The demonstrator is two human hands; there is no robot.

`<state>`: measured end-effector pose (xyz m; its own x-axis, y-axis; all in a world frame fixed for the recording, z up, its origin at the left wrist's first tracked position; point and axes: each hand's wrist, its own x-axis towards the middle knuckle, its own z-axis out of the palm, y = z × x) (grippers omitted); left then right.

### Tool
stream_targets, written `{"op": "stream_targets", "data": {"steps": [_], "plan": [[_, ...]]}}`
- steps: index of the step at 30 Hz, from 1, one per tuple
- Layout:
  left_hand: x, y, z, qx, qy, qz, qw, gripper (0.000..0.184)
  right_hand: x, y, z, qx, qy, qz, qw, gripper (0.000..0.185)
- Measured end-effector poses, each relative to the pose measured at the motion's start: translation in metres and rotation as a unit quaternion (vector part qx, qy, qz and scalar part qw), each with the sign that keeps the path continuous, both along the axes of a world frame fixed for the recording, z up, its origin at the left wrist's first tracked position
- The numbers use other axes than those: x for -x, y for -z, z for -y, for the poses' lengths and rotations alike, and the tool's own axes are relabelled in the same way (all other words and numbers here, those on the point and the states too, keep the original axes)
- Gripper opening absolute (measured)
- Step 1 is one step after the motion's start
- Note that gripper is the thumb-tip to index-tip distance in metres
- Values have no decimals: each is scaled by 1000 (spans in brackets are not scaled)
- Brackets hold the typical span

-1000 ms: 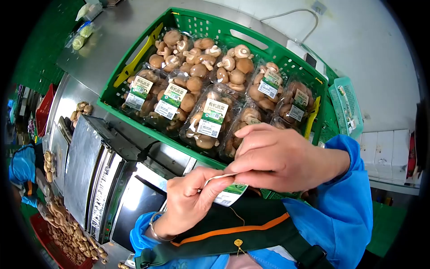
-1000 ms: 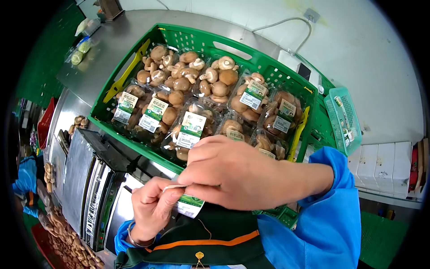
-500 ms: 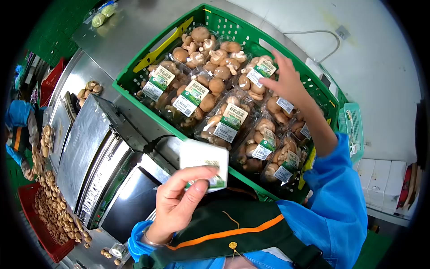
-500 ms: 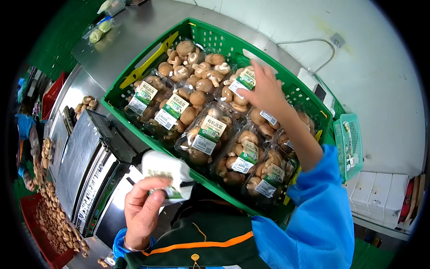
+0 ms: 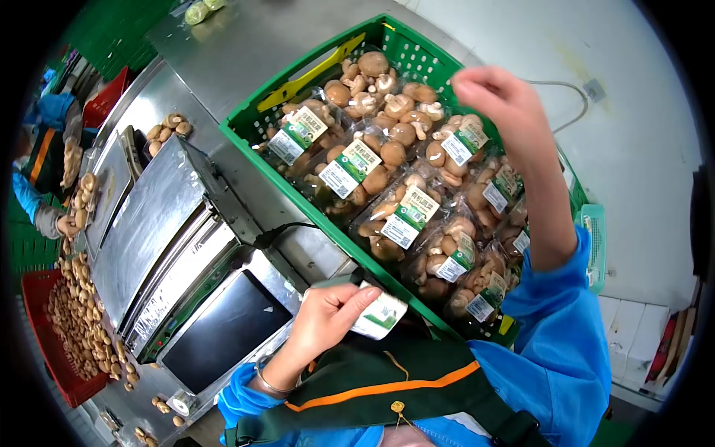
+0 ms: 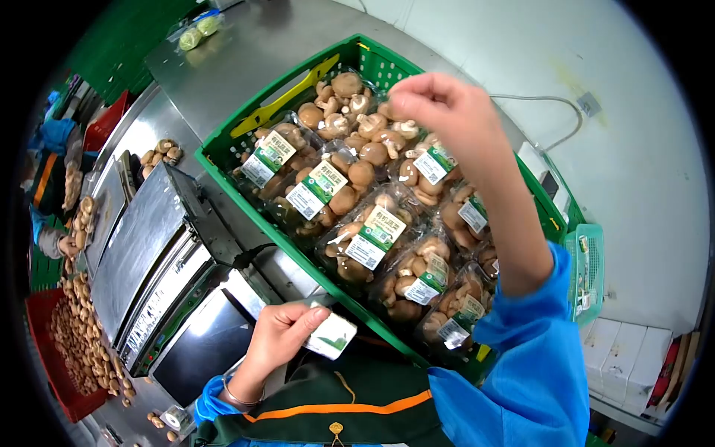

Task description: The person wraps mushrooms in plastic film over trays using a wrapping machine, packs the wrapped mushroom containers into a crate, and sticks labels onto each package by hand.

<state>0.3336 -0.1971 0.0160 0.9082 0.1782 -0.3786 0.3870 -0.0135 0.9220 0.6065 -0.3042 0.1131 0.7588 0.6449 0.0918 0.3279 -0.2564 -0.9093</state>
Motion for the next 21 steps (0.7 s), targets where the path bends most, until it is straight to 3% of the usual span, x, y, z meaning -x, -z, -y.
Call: {"op": "stream_targets", "data": {"steps": [1, 2, 4, 6, 8, 9, 14, 16, 19, 21], "plan": [[0, -3, 1, 45, -55, 22, 997, 19, -28, 25, -7, -41, -41, -128, 990, 21], [-3, -8, 2, 88, -113, 47, 988, 19, -20, 42, -15, -18, -68, -119, 990, 26], [-5, -21, -12, 67, -107, 77, 989, 22, 40, 20, -30, 121, -215, -157, 956, 28], [-7, -28, -19, 50, -118, 125, 984, 20, 72, 31, -23, 39, -421, 58, 904, 29], [-6, -31, -21, 48, -126, 140, 981, 22, 96, 21, -21, 125, -432, 49, 892, 28], [-5, -37, -21, 41, -129, 142, 981, 23, 104, 23, -19, 136, -398, 78, 904, 18], [-7, -38, -20, 45, -106, 152, 982, 19, 119, 20, -6, 38, -318, 124, 939, 10], [-9, -43, -16, -42, -122, 146, 981, 12, 122, 19, -2, 40, -288, 168, 942, 10], [-10, -38, -13, -217, -129, 218, 943, 10, 119, 12, 1, 10, -279, 312, 908, 12], [-6, -20, -7, -131, -67, 95, 984, 18, 103, 2, 2, 20, -279, 406, 870, 13]]}}
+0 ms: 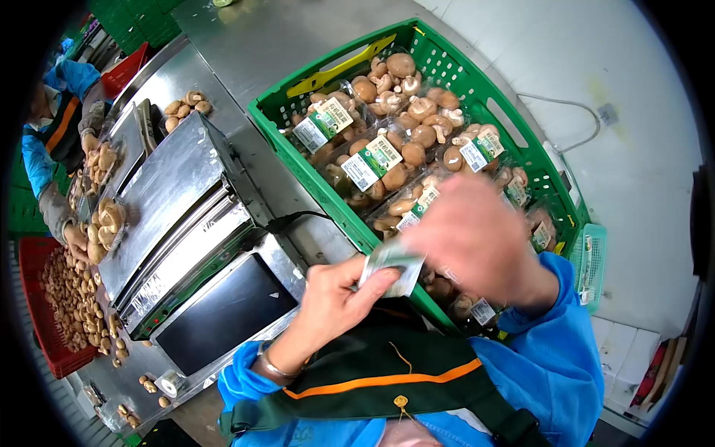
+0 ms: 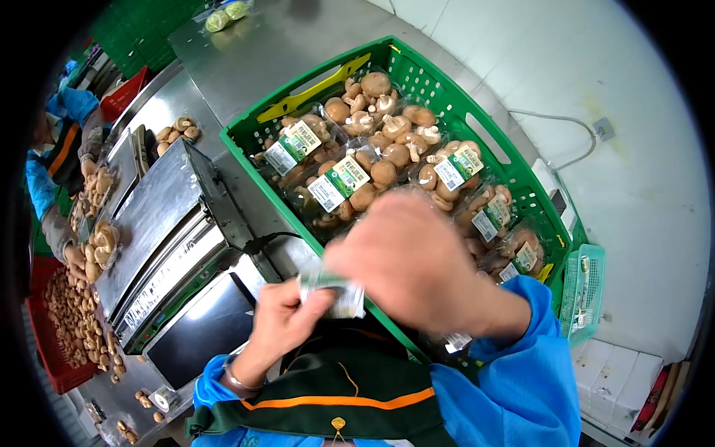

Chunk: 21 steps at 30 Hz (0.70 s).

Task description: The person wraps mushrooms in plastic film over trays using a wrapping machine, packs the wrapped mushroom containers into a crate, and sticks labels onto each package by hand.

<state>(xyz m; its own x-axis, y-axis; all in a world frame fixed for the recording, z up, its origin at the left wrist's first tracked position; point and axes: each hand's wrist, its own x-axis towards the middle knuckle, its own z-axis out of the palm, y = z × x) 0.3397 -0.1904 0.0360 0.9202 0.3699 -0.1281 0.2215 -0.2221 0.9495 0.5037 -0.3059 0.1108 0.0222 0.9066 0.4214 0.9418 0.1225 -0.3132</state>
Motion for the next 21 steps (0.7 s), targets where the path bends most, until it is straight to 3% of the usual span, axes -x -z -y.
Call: {"op": "stream_targets", "data": {"steps": [1, 2, 3, 5, 7, 9, 10, 12, 13, 14, 17, 18, 19, 21], "plan": [[2, 20, 8, 68, 19, -71, 995, 21, -22, 0, -1, -10, 92, -68, 993, 10], [5, 37, 14, 120, -19, -37, 992, 27, -47, 0, -7, -1, 244, -220, 944, 12], [6, 30, 16, 222, -62, -39, 972, 26, -88, 14, -14, -4, 314, -392, 865, 20], [8, 16, 3, 296, -57, -11, 954, 24, -164, 74, -23, 33, 345, -469, 812, 28], [3, -17, -7, 359, -75, 99, 925, 56, -194, 140, -24, 92, 408, -391, 820, 40], [2, -34, -3, 309, -184, 216, 908, 59, -186, 160, -19, 70, 401, -228, 884, 47], [11, -35, -7, 303, -147, 198, 921, 56, -166, 161, -22, -10, 495, -55, 867, 58], [31, -27, -17, 285, -77, 170, 940, 49, -166, 157, -18, 84, 425, -21, 901, 64], [30, -18, -26, 183, 39, 224, 956, 43, -166, 155, -14, 129, 388, -3, 912, 67], [28, -20, -15, 247, -16, 207, 947, 42, -171, 161, -13, 197, 406, 8, 892, 65], [14, -46, 2, 330, -79, 171, 925, 36, -133, 102, -23, 27, 367, -111, 923, 55], [14, -43, -1, 221, -58, 144, 963, 29, -98, 54, -24, 80, 276, -301, 909, 47], [14, -40, -3, 109, -33, 111, 987, 22, -62, 9, -22, 129, 175, -480, 850, 40], [5, -46, 5, 45, -70, 114, 990, 9, -21, -11, -12, 140, -13, -359, 923, 27]]}}
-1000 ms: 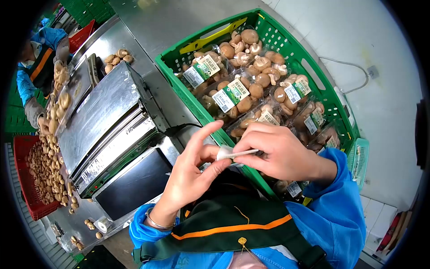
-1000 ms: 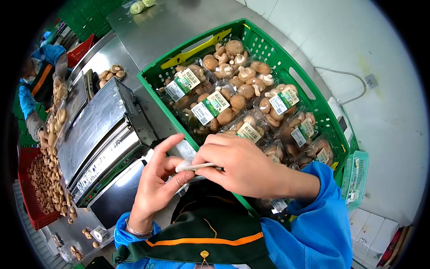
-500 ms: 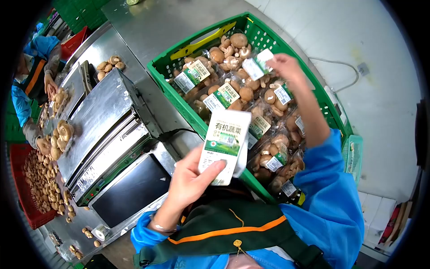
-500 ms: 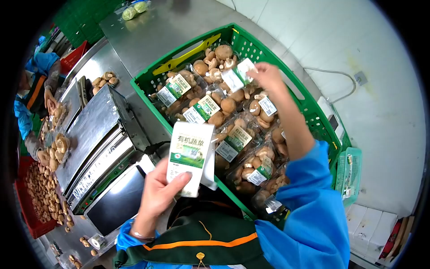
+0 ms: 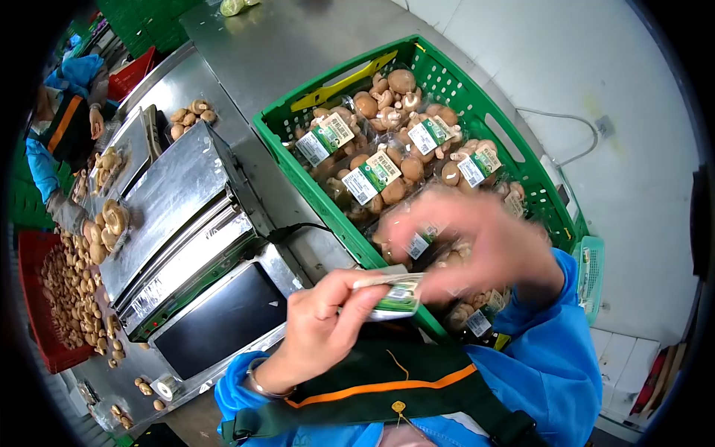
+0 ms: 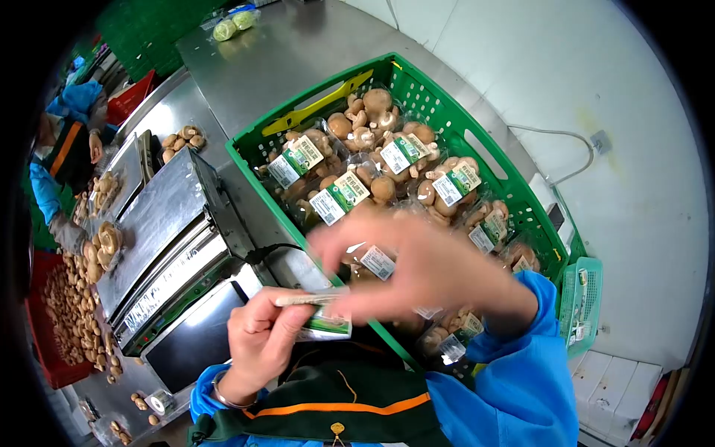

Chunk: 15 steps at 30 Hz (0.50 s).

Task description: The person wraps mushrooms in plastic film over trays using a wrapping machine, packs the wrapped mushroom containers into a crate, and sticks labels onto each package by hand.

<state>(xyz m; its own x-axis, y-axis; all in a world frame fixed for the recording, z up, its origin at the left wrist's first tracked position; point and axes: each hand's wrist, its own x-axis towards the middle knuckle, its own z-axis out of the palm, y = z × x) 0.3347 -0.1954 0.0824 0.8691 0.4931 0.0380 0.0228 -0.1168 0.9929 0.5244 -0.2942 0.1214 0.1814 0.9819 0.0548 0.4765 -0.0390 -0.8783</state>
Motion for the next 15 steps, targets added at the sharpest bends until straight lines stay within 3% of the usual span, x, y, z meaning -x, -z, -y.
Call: {"op": "stream_targets", "data": {"steps": [1, 3, 5, 6, 7, 8, 10, 11, 13, 14, 15], "plan": [[1, 7, -2, -70, 23, 7, 997, 10, 16, -3, 4, -24, -70, 48, 996, 22], [2, 15, -5, -10, 88, -75, 993, 18, 15, -2, -1, -35, -90, 115, 989, 10], [9, 35, -4, 68, 139, -170, 973, 30, -11, -3, -16, 28, 100, 61, 993, 5], [16, 37, -3, 132, 125, -161, 970, 30, -44, 9, -27, -15, 130, 103, 986, 7], [23, 37, -2, 195, 110, -151, 963, 29, -76, 28, -48, -18, 273, 3, 962, 15], [29, 37, -3, 259, 94, -141, 951, 29, -105, 47, -69, -29, 325, -84, 942, 21], [47, 9, -17, 299, 86, -156, 937, 20, -173, 124, -105, 42, 352, -65, 933, 30], [65, -6, -21, 337, 55, -122, 932, 22, -196, 164, -110, 26, 355, 25, 934, 35], [125, -10, -23, 301, -45, -20, 952, 35, -222, 209, -113, 35, 382, 184, 905, 51], [147, -17, -23, 266, -99, 53, 957, 41, -209, 201, -111, 81, 379, 305, 870, 66], [167, -24, -20, 226, -157, 119, 954, 48, -183, 184, -107, 38, 423, 336, 841, 75]]}}
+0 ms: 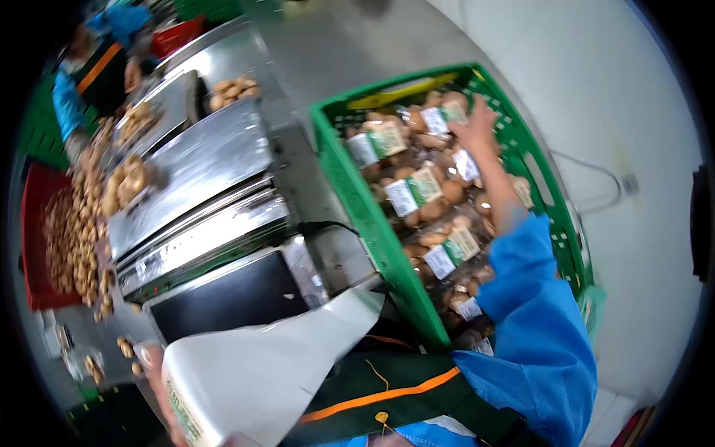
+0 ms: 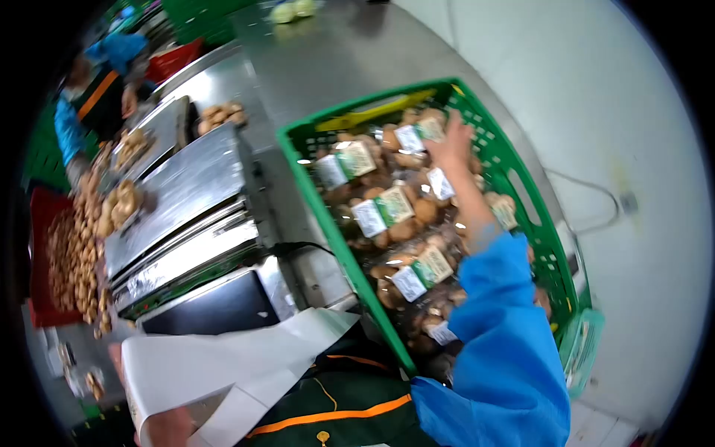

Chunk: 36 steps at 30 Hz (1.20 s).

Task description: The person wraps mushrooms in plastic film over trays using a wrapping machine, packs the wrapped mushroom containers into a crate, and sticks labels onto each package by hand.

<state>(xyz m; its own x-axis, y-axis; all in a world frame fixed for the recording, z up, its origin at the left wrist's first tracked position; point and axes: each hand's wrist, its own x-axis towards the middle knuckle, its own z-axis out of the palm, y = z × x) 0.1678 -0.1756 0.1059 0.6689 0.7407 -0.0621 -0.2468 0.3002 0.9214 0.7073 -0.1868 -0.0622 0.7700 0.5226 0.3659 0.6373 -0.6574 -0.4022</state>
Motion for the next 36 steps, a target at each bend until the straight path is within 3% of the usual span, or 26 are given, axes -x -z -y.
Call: {"op": "stream_targets", "data": {"steps": [1, 2, 3, 4, 5, 6, 7, 9, 11, 13, 15, 17, 18, 21, 26, 29, 30, 31, 32, 33, 35, 36], "plan": [[18, -5, 4, -37, -79, 35, 996, 55, 15, -15, 4, 16, 11, 34, 999, 75], [36, -7, 10, -71, -157, 63, 983, 63, 10, -7, 11, -14, -94, 136, 986, 71], [57, -5, 14, -92, -231, 83, 965, 71, 18, -10, 11, 99, -114, 91, 984, 60], [79, 5, 19, -97, -288, 99, 948, 79, 5, 3, 11, 170, -154, 126, 965, 49], [101, 18, 25, -85, -340, 120, 929, 87, 10, -10, 4, 215, -125, 88, 965, 41], [135, 43, 30, -73, -348, 130, 925, 79, -8, -13, 0, 190, -136, 42, 971, 41], [153, 63, 41, -5, -503, 199, 841, 61, -20, -16, -10, 167, -149, -6, 975, 42], [215, 101, 55, 82, -653, 188, 730, 51, 23, -74, -33, 74, -245, -57, 965, 35], [258, 128, 71, 19, -659, -1, 752, 40, 63, -112, -61, 30, -324, -156, 933, 29], [296, 156, 80, 7, -633, -86, 769, 35, 140, -147, -89, 2, -369, -272, 889, 29], [325, 193, 78, 51, -637, -129, 758, 28, 223, -166, -111, 38, -436, -281, 854, 31], [347, 223, 65, 29, -601, -287, 746, 16, 293, -168, -141, 92, -521, -273, 803, 32], [349, 231, 54, 29, -601, -286, 745, 13, 321, -166, -159, 104, -536, -270, 793, 32], [362, 264, 26, 57, -570, -311, 758, 27, 383, -146, -223, 138, -571, -241, 773, 31], [388, 323, -10, 133, -489, -337, 793, 33, 419, -102, -311, 171, -538, -155, 810, 37], [397, 319, -19, 72, -410, -409, 812, 35, 426, -77, -339, 45, -430, -10, 902, 44], [400, 317, -22, 118, -352, -423, 826, 39, 405, -54, -361, 74, -392, -49, 916, 45], [401, 321, -21, 155, -361, -335, 856, 39, 373, -50, -374, 97, -348, -86, 928, 45], [405, 338, -18, 226, -353, -302, 856, 39, 416, -71, -352, 140, -302, -251, 909, 41], [401, 337, -15, 196, -411, -350, 818, 39, 439, -70, -349, 116, -255, -313, 907, 35], [403, 330, -14, 24, -568, -440, 695, 37, 435, -60, -363, 131, -245, -394, 876, 30], [394, 297, -39, -9, -590, -386, 709, 34, 438, -56, -364, 87, -243, -461, 849, 25]]}}
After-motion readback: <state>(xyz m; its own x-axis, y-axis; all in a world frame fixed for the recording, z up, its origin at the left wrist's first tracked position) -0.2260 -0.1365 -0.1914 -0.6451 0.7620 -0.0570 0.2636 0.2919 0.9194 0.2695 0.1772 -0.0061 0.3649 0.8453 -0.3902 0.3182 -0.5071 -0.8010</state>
